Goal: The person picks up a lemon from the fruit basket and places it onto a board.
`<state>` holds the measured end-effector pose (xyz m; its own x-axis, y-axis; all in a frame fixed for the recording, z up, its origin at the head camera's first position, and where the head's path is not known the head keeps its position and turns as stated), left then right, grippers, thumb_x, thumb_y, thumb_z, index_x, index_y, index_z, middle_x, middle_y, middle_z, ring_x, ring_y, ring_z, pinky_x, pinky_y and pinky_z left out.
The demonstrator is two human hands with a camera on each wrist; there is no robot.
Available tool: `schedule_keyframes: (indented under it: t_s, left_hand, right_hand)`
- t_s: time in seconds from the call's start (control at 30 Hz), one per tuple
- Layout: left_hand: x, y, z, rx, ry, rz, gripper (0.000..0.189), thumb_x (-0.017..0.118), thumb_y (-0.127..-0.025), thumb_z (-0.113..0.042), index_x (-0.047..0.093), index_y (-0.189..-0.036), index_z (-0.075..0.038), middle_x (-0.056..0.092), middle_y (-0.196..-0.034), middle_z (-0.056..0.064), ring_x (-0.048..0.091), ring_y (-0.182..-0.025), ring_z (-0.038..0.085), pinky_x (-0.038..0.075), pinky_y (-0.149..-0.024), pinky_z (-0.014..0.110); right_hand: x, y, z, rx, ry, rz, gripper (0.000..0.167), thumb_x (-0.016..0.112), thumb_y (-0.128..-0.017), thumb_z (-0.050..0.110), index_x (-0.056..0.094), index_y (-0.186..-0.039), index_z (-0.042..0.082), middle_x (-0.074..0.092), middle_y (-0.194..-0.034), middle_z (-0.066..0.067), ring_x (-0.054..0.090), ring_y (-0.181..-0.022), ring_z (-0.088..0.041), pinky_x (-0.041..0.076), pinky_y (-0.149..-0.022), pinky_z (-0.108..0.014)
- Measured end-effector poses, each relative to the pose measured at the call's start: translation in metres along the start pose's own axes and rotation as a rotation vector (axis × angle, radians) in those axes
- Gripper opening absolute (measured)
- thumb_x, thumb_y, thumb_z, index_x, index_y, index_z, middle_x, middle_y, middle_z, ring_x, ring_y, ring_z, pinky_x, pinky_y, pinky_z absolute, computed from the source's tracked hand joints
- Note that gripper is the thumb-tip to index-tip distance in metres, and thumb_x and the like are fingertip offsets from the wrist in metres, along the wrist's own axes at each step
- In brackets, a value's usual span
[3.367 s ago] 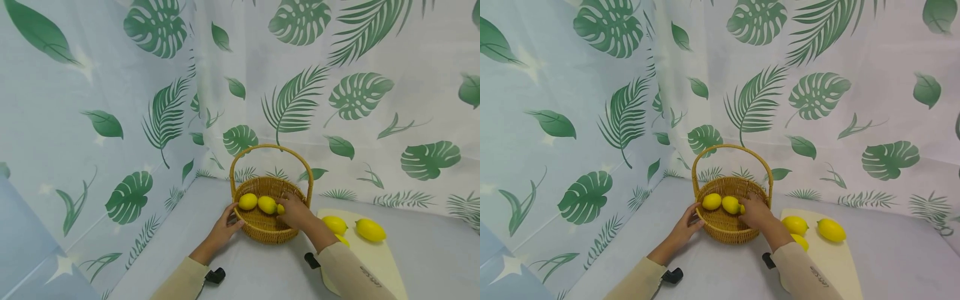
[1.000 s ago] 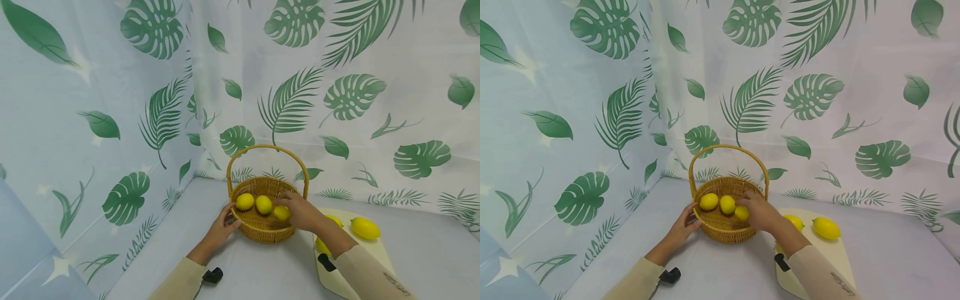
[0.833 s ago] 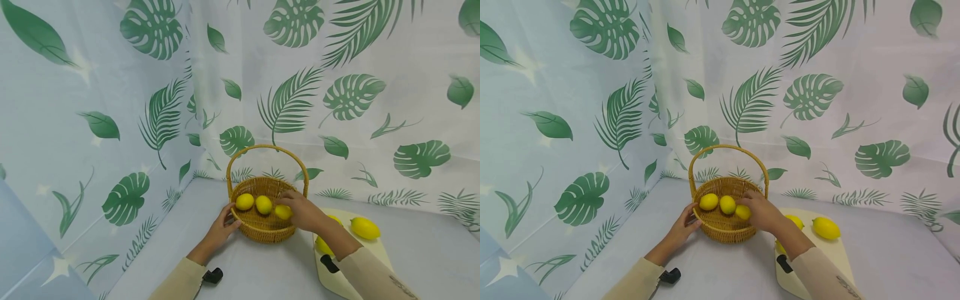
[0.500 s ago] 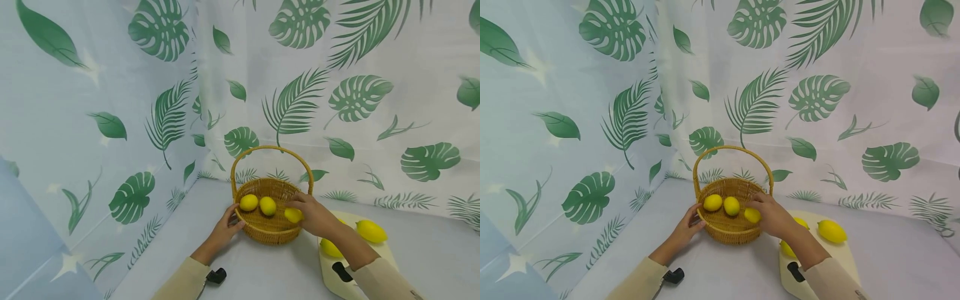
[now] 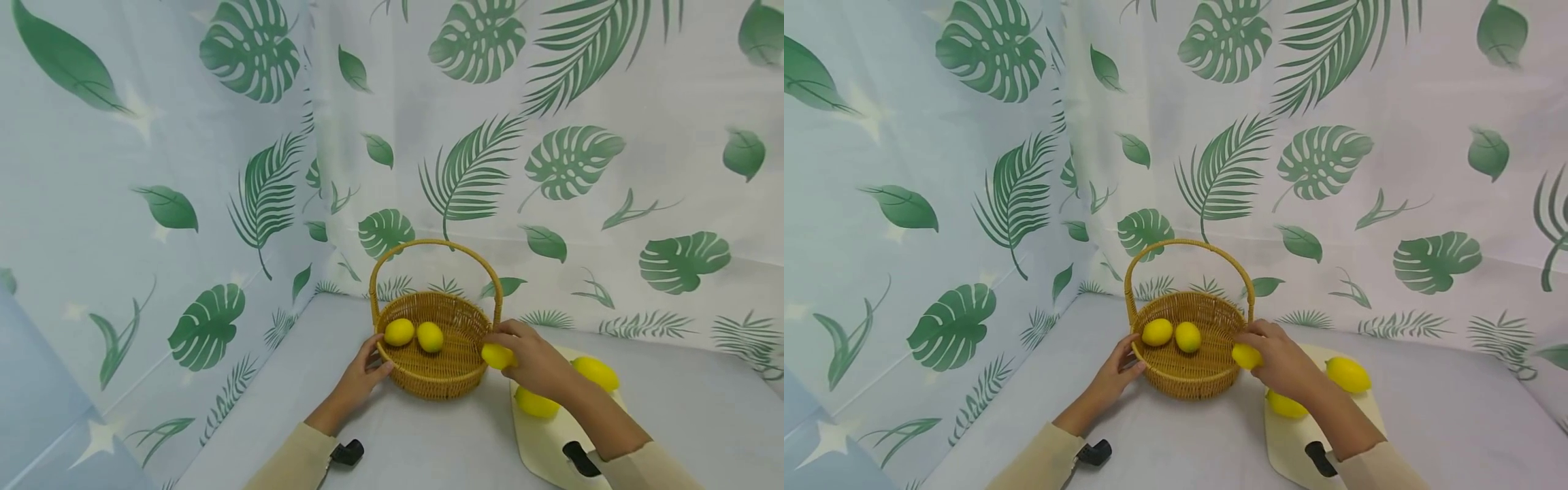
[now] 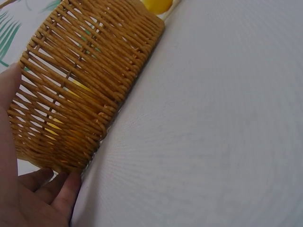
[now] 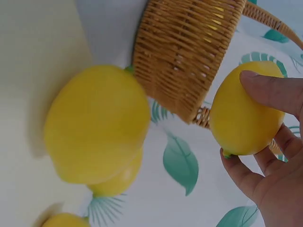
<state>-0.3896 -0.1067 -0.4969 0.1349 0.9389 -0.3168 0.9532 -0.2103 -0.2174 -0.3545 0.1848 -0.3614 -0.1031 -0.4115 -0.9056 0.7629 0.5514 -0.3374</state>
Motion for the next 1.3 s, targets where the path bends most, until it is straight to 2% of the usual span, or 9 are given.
schedule_keyframes:
  t_s: [0.1, 0.3, 0.4, 0.53, 0.63, 0.9, 1.3]
  left_hand:
    - [0.001, 0.002, -0.006, 0.001, 0.006, 0.012, 0.068, 0.061, -0.098, -0.030, 0.023, -0.155, -0.024, 0.025, -0.157, 0.015, 0.036, -0.136, 0.034, 0.039, -0.105, 0.048]
    - [-0.001, 0.010, -0.030, 0.010, 0.002, 0.039, 0.068, 0.060, -0.099, -0.027, 0.023, -0.155, -0.015, 0.024, -0.155, 0.021, 0.037, -0.135, 0.038, 0.042, -0.102, 0.047]
    - [0.000, 0.008, -0.025, 0.014, 0.002, 0.035, 0.068, 0.060, -0.099, -0.027, 0.022, -0.155, -0.016, 0.024, -0.156, 0.019, 0.037, -0.135, 0.037, 0.042, -0.103, 0.047]
    - [0.001, 0.002, -0.008, 0.014, 0.008, 0.020, 0.068, 0.060, -0.099, -0.026, 0.022, -0.155, -0.021, 0.023, -0.157, 0.016, 0.035, -0.136, 0.036, 0.040, -0.104, 0.048]
    - [0.001, 0.001, -0.003, 0.019, 0.006, 0.008, 0.067, 0.060, -0.099, -0.028, 0.024, -0.155, -0.023, 0.025, -0.157, 0.014, 0.037, -0.136, 0.034, 0.041, -0.104, 0.047]
    - [0.001, 0.002, -0.005, 0.043, 0.015, 0.007, 0.068, 0.061, -0.098, -0.033, 0.025, -0.154, -0.022, 0.027, -0.155, 0.016, 0.039, -0.134, 0.035, 0.042, -0.102, 0.047]
    - [0.000, 0.003, -0.007, 0.011, 0.019, 0.013, 0.068, 0.060, -0.098, -0.032, 0.023, -0.155, -0.023, 0.027, -0.156, 0.013, 0.036, -0.136, 0.032, 0.038, -0.106, 0.046]
  right_hand:
    - [-0.005, 0.009, -0.006, 0.005, 0.017, -0.020, 0.054, 0.080, -0.071, -0.006, 0.069, -0.120, 0.014, 0.053, -0.121, -0.006, 0.049, -0.111, -0.031, 0.050, -0.090, -0.051]
    - [-0.010, 0.025, -0.021, 0.026, 0.035, -0.045, 0.051, 0.082, -0.071, -0.002, 0.069, -0.118, 0.014, 0.053, -0.121, -0.007, 0.049, -0.110, -0.032, 0.051, -0.087, -0.051]
    - [-0.011, 0.031, -0.025, 0.034, 0.030, -0.042, 0.051, 0.082, -0.072, -0.002, 0.069, -0.118, 0.014, 0.053, -0.121, -0.007, 0.048, -0.111, -0.033, 0.051, -0.087, -0.051]
    - [-0.010, 0.039, -0.030, 0.057, 0.024, -0.031, 0.052, 0.081, -0.072, -0.003, 0.068, -0.119, 0.012, 0.053, -0.123, -0.009, 0.048, -0.112, -0.035, 0.050, -0.088, -0.053]
    - [-0.012, 0.045, -0.032, 0.055, 0.028, -0.036, 0.052, 0.081, -0.071, -0.004, 0.068, -0.119, 0.010, 0.054, -0.122, -0.010, 0.049, -0.112, -0.035, 0.051, -0.087, -0.052]
    - [-0.018, 0.069, -0.046, 0.090, 0.055, -0.057, 0.054, 0.083, -0.068, -0.004, 0.068, -0.118, 0.010, 0.054, -0.119, -0.008, 0.051, -0.108, -0.033, 0.053, -0.082, -0.049]
    - [-0.019, 0.103, -0.072, 0.199, 0.029, -0.038, 0.053, 0.083, -0.068, -0.003, 0.068, -0.117, 0.008, 0.054, -0.120, -0.014, 0.051, -0.109, -0.039, 0.046, -0.087, -0.062]
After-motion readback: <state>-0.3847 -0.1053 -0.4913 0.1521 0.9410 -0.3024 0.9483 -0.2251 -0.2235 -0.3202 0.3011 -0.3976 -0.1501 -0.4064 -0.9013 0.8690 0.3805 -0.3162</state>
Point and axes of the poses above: each hand's wrist, its own y-axis away from the middle knuckle, its own x-axis out of the palm, z = x × y, the point moved 8 cm from there along -y, towards the middle knuckle
